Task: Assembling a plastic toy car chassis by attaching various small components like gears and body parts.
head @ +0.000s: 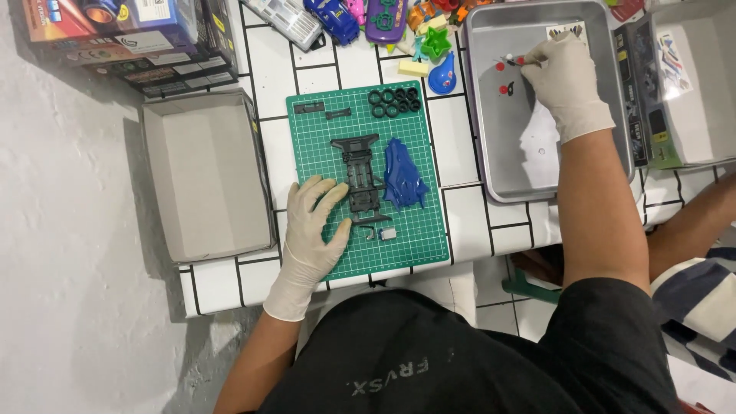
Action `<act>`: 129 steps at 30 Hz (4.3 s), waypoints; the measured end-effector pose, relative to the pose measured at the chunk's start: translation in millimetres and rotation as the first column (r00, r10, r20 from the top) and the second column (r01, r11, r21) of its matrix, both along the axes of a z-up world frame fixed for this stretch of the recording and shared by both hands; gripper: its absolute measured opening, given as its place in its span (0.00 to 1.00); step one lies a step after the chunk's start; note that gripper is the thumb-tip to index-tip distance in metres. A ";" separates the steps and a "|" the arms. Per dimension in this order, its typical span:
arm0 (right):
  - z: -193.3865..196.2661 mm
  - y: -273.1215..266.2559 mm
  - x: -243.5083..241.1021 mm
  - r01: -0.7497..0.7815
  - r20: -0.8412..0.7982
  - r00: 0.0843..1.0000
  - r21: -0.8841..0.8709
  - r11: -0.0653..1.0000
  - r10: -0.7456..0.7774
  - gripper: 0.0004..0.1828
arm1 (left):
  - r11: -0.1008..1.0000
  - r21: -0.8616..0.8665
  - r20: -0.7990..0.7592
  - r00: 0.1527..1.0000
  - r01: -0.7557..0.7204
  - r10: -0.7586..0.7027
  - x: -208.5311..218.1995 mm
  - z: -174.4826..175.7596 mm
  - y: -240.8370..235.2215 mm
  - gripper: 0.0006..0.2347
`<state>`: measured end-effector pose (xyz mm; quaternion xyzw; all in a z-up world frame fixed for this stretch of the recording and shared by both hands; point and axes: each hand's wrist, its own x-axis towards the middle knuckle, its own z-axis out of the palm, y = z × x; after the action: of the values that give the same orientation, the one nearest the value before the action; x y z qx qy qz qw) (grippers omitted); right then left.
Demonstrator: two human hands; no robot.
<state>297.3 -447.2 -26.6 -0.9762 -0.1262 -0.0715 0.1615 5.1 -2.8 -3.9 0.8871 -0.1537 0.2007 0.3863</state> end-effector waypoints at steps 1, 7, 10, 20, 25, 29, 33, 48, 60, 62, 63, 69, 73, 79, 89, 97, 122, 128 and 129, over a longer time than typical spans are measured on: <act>-3.1 0.5 2.4 0.000 -0.001 1.000 0.000 1.000 0.000 0.07 | 1.000 0.000 -0.001 1.000 0.000 0.000 0.3 0.8 0.1 0.17; 5.4 -1.5 -7.1 -0.080 0.057 0.995 0.058 0.995 0.077 0.05 | 1.000 0.016 -0.011 1.000 -0.010 0.010 1.3 2.5 -0.1 0.17; 27.0 -9.5 -26.2 0.044 0.027 0.998 0.156 0.987 -0.049 0.05 | 1.000 0.004 -0.022 1.000 -0.004 0.004 0.8 4.5 -0.7 0.16; 15.8 -32.5 -44.4 0.295 -0.109 0.944 -0.142 0.945 -0.312 0.08 | 1.000 0.014 -0.013 1.000 -0.006 0.006 0.5 1.0 0.2 0.16; 43.3 1.5 -43.5 0.258 -0.127 0.957 -0.053 0.965 -0.262 0.11 | 1.000 0.010 0.003 1.000 -0.007 0.007 0.3 0.9 0.3 0.16; 21.8 -4.6 -17.7 0.052 -0.055 0.997 -0.044 0.998 -0.054 0.12 | 1.000 0.004 -0.003 1.000 -0.006 0.006 0.6 0.8 0.2 0.16; 14.8 -2.8 -4.6 0.117 -0.142 0.983 -0.028 0.993 -0.119 0.06 | 1.000 -0.005 0.014 1.000 -0.002 0.002 1.9 -0.1 0.5 0.16; 42.9 37.7 -7.5 0.176 -0.276 0.957 0.308 0.935 -0.089 0.06 | 1.000 -0.012 -0.014 1.000 -0.002 0.002 1.5 2.8 0.4 0.15; 40.9 59.4 6.5 0.118 -0.296 0.950 0.045 0.992 -0.100 0.11 | 1.000 -0.011 0.003 1.000 -0.003 0.003 0.6 -3.0 0.9 0.16; 36.4 59.5 7.6 0.116 -0.279 0.955 0.032 0.993 -0.103 0.09 | 1.000 -0.014 -0.009 1.000 -0.004 0.004 0.2 -2.8 1.2 0.16; 33.8 59.5 7.9 0.116 -0.261 0.959 0.020 0.993 -0.107 0.08 | 1.000 -0.016 -0.020 1.000 -0.003 0.002 -0.3 -2.9 1.3 0.17; 49.9 57.0 -14.5 0.024 -0.163 0.986 0.278 0.960 0.023 0.04 | 0.999 -0.032 -0.027 1.000 -0.012 0.012 -1.5 -5.6 1.5 0.16; 120.7 116.3 -94.2 0.178 -0.259 0.963 0.399 0.900 -0.076 0.05 | 0.999 -0.048 -0.049 0.999 -0.022 0.019 -1.4 0.5 1.9 0.16; 123.5 175.9 -211.0 -0.139 -0.248 0.912 0.560 0.817 0.326 0.10 | 0.995 -0.089 -0.072 0.996 -0.052 0.045 1.1 -26.6 1.4 0.18; 30.8 180.9 -270.4 -0.369 -0.060 0.918 0.231 0.900 0.392 0.10 | 0.995 -0.091 -0.058 0.997 -0.046 0.041 -2.5 -30.9 0.9 0.19; 50.3 208.9 -285.3 -0.415 0.095 0.909 0.310 0.856 0.406 0.10 | 0.993 -0.100 -0.029 0.998 -0.057 0.055 -1.0 -31.5 0.9 0.19; 23.9 186.1 -302.1 -0.219 0.078 0.976 0.262 0.940 0.205 0.12 | 0.994 -0.098 0.005 0.998 -0.056 0.057 -1.4 -32.3 1.4 0.17; 13.3 184.4 -298.3 -0.197 0.113 0.978 0.259 0.946 0.173 0.13 | 0.993 -0.104 -0.013 0.998 -0.057 0.056 -3.8 -28.1 1.1 0.17; 13.3 183.9 -297.6 -0.188 0.122 0.979 0.261 0.947 0.161 0.13 | 0.992 -0.109 -0.015 0.998 -0.057 0.056 -3.7 -27.4 1.2 0.16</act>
<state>-0.3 -263.3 -13.3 -0.9251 -0.2090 -0.1218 0.2927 1.4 -1.6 -31.3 0.8697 -0.1148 0.2143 0.4295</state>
